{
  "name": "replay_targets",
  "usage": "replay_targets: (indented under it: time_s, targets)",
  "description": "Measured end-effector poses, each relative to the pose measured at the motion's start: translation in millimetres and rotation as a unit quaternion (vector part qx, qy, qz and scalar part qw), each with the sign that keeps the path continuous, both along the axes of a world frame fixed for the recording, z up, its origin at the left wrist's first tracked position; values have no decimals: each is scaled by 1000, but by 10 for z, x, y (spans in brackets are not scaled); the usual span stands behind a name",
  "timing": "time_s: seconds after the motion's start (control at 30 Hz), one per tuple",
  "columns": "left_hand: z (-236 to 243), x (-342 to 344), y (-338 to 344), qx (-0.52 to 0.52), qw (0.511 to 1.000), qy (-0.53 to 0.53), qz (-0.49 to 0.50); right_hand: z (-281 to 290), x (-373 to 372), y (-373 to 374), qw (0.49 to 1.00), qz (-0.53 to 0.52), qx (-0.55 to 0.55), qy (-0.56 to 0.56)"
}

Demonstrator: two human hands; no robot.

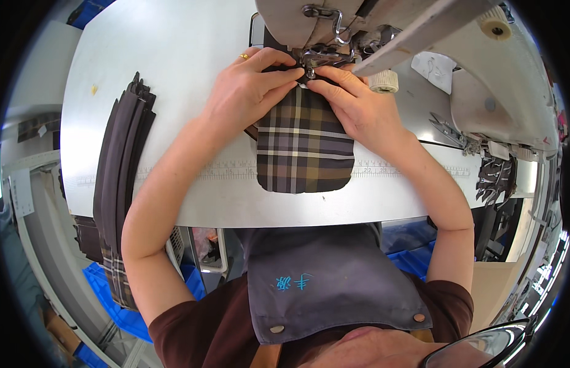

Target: The person operates an industrial sewing machine to attach zippers to plaid fabric pieces. They repeatedly align the zipper tape with the fabric edge, guide the material under the presser foot, and sew along the zipper line. The person handles multiple fabric units, cutting threads and moving finished pieces aside.

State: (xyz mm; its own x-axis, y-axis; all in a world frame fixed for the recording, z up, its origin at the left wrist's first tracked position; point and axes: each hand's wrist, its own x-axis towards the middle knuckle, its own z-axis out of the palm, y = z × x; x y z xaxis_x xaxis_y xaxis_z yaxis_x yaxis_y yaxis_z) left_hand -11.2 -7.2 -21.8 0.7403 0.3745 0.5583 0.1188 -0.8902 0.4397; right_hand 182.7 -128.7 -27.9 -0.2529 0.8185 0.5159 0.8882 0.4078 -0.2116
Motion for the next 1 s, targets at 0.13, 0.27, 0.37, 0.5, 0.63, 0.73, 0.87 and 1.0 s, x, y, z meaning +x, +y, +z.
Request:
replay_targets:
  time_s: [0.13, 0.27, 0.37, 0.5, 0.63, 0.73, 0.87, 1.0]
  targets:
    - [-12, -4, 5, 10, 1000, 5, 6, 134, -41, -70, 983, -37, -64, 166]
    - [7, -4, -19, -16, 1000, 9, 8, 375, 24, -90, 816, -158, -249, 497]
    - [39, 6, -32, -18, 1000, 22, 6, 453, 135, 40, 762, -134, -312, 551]
    - [68, 23, -32, -4, 999, 48, 4, 377, 123, 146, 747, -110, -332, 565]
    - [43, 57, -12, 28, 999, 16, -14, 313, 56, 155, 736, -94, -342, 577]
    - [15, 59, -29, 40, 999, 7, -13, 309, 46, 162, 731, -94, -330, 589]
    - [18, 58, -46, 51, 999, 11, -2, 307, 42, 165, 728, -96, -319, 599]
    - [37, 69, -51, 74, 997, 17, 4, 285, -5, 154, 741, -109, -300, 590]
